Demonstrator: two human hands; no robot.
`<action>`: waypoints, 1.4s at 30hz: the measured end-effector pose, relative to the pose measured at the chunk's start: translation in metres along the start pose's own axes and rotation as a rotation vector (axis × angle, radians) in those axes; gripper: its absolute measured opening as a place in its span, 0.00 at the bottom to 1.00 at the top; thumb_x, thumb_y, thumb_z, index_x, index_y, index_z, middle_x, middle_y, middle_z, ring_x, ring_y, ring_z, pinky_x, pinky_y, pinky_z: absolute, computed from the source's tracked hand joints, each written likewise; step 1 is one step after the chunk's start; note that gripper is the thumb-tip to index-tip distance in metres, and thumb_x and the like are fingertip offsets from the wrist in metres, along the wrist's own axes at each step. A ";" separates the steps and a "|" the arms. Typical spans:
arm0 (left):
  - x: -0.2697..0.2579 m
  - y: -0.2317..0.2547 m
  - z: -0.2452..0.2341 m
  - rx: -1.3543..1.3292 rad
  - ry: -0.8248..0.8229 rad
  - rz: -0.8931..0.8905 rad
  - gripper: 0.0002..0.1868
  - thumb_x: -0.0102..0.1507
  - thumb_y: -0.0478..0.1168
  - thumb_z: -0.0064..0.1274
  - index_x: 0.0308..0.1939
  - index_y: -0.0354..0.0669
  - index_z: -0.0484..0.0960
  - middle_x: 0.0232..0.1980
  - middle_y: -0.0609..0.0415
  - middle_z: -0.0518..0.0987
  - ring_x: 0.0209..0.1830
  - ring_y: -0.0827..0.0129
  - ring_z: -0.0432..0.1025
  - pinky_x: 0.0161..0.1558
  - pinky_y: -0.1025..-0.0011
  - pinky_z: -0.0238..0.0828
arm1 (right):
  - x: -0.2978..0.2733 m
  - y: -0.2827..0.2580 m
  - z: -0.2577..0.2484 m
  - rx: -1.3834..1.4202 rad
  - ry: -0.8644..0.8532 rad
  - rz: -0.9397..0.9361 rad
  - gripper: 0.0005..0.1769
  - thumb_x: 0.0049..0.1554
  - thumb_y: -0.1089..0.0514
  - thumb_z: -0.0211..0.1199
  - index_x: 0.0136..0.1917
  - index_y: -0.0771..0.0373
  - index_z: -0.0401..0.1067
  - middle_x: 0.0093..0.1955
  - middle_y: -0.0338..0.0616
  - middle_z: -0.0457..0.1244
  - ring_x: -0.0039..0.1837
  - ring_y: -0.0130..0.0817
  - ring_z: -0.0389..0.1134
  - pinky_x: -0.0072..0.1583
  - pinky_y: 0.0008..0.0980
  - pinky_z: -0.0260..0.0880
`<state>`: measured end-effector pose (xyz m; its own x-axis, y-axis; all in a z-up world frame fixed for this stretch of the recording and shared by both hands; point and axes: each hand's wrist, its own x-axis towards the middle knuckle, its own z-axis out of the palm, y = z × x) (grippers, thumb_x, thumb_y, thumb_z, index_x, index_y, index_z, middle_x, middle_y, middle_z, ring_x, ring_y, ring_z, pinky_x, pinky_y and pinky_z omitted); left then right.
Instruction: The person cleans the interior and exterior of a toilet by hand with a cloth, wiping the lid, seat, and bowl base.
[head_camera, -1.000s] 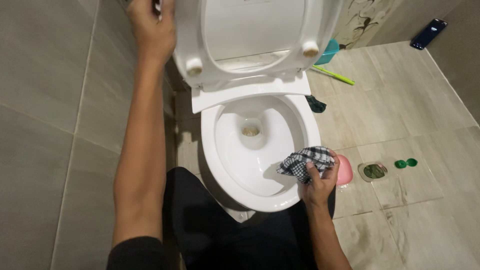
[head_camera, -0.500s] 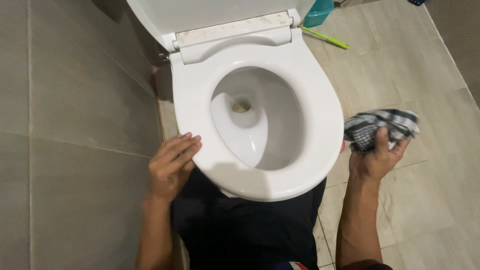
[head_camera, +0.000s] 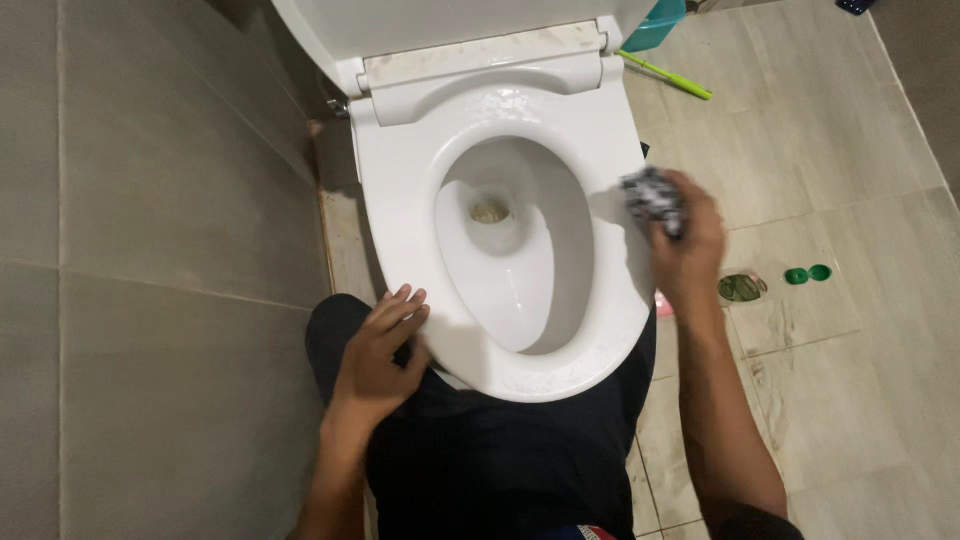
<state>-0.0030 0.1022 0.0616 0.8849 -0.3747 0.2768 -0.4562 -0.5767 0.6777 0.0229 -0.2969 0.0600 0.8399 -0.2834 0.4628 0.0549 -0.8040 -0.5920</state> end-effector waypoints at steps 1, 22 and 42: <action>-0.001 -0.001 0.008 -0.020 0.056 -0.007 0.16 0.60 0.36 0.61 0.52 0.37 0.84 0.63 0.49 0.80 0.73 0.57 0.67 0.76 0.58 0.58 | 0.004 -0.004 0.007 -0.074 -0.075 -0.043 0.33 0.59 0.68 0.66 0.76 0.58 0.65 0.76 0.52 0.59 0.76 0.53 0.62 0.75 0.45 0.64; 0.013 0.005 0.075 -0.129 0.405 -0.081 0.15 0.66 0.32 0.53 0.57 0.40 0.74 0.63 0.46 0.72 0.75 0.47 0.61 0.80 0.40 0.42 | 0.116 -0.066 0.212 -0.215 -0.442 -0.740 0.53 0.65 0.53 0.63 0.89 0.52 0.29 0.90 0.49 0.25 0.90 0.50 0.24 0.86 0.54 0.29; -0.143 0.101 0.085 -0.646 0.427 0.183 0.07 0.62 0.37 0.66 0.40 0.45 0.82 0.46 0.48 0.80 0.40 0.65 0.79 0.46 0.59 0.78 | 0.119 -0.109 0.209 -0.130 -0.503 -0.617 0.48 0.66 0.50 0.59 0.87 0.57 0.33 0.89 0.50 0.29 0.88 0.51 0.29 0.84 0.52 0.31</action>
<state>-0.1834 0.0361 0.0324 0.8202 -0.0364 0.5709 -0.5690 0.0510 0.8207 0.2299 -0.1337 0.0423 0.8230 0.4758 0.3101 0.5507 -0.8022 -0.2307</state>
